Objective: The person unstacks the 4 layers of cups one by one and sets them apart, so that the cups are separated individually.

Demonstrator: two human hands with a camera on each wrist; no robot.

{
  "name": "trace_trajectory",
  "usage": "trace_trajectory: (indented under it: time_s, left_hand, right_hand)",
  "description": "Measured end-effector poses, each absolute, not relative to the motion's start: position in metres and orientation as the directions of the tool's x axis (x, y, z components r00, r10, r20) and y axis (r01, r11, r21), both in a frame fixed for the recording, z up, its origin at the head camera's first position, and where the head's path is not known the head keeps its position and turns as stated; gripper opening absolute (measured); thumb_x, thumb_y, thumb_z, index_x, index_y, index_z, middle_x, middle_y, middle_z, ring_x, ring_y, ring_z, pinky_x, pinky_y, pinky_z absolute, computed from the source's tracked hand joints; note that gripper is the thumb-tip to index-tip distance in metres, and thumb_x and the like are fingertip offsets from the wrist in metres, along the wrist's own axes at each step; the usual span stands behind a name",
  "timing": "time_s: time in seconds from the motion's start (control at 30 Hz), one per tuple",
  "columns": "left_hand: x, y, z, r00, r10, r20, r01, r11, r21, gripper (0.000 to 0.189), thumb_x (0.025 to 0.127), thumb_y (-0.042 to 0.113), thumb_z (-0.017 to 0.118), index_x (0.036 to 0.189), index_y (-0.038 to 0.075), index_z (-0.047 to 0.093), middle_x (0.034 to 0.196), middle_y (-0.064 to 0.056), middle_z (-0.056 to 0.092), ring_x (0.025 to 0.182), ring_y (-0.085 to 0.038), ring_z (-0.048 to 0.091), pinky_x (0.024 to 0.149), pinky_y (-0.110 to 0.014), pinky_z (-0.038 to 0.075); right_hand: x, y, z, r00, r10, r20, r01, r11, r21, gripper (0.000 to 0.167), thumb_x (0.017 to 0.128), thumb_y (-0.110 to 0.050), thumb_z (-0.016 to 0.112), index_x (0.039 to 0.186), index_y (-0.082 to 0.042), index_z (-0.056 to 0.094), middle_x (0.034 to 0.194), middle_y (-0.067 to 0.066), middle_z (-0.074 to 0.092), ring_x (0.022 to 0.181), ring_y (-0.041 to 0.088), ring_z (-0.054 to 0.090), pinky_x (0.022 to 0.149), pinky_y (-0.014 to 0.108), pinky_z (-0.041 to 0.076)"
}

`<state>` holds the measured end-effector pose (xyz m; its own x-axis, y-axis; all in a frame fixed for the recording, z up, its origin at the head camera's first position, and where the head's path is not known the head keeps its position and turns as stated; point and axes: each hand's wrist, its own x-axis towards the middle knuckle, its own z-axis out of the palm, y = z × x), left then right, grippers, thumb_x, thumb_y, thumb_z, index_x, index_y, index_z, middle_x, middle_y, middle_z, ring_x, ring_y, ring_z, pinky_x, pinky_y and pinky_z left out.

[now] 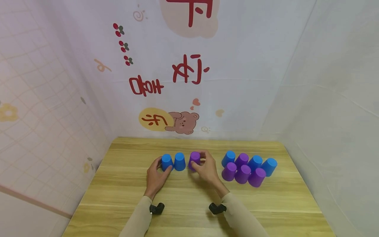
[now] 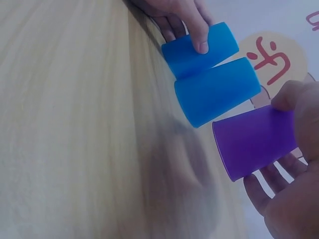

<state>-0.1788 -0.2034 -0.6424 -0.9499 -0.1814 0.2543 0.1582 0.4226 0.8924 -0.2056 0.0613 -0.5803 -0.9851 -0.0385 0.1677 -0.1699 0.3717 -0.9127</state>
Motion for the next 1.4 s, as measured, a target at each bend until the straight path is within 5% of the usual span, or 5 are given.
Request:
trace_trajectory:
  time_s: [0.8, 1.27, 1.4]
  left_hand:
    - [-0.179, -0.204, -0.644, -0.955, -0.180, 0.235, 0.141, 0.421, 0.896, 0.065, 0.096, 0.024, 0.092, 0.154, 0.013, 0.065, 0.150, -0.013, 0.074, 0.140, -0.033, 0.073, 0.121, -0.054, 0.061]
    - [-0.179, -0.203, -0.643, -0.957, -0.177, 0.230, 0.139, 0.417, 0.898, 0.064, 0.097, 0.023, 0.092, 0.153, 0.012, 0.065, 0.151, -0.013, 0.074, 0.140, -0.032, 0.073, 0.121, -0.055, 0.060]
    - [-0.179, -0.203, -0.643, -0.954, -0.182, 0.239, 0.143, 0.425, 0.894, 0.064, 0.096, 0.023, 0.092, 0.153, 0.011, 0.065, 0.151, -0.013, 0.074, 0.140, -0.033, 0.073, 0.121, -0.055, 0.060]
  right_hand:
    - [-0.190, 0.070, -0.538, -0.961, -0.021, 0.277, -0.270, 0.298, -0.916, 0.052, 0.089, -0.013, 0.092, 0.132, -0.010, 0.064, 0.128, 0.012, 0.074, 0.118, 0.035, 0.073, 0.107, 0.065, 0.065]
    - [-0.173, 0.091, -0.518, -0.929, -0.007, 0.370, -0.351, 0.328, -0.877, 0.053, 0.088, -0.011, 0.093, 0.133, -0.009, 0.065, 0.127, 0.009, 0.076, 0.116, 0.030, 0.076, 0.103, 0.053, 0.068]
    - [-0.170, 0.105, -0.516, -0.920, -0.003, 0.393, -0.371, 0.337, -0.866, 0.053, 0.089, -0.011, 0.093, 0.134, -0.009, 0.065, 0.128, 0.007, 0.076, 0.116, 0.024, 0.074, 0.103, 0.039, 0.068]
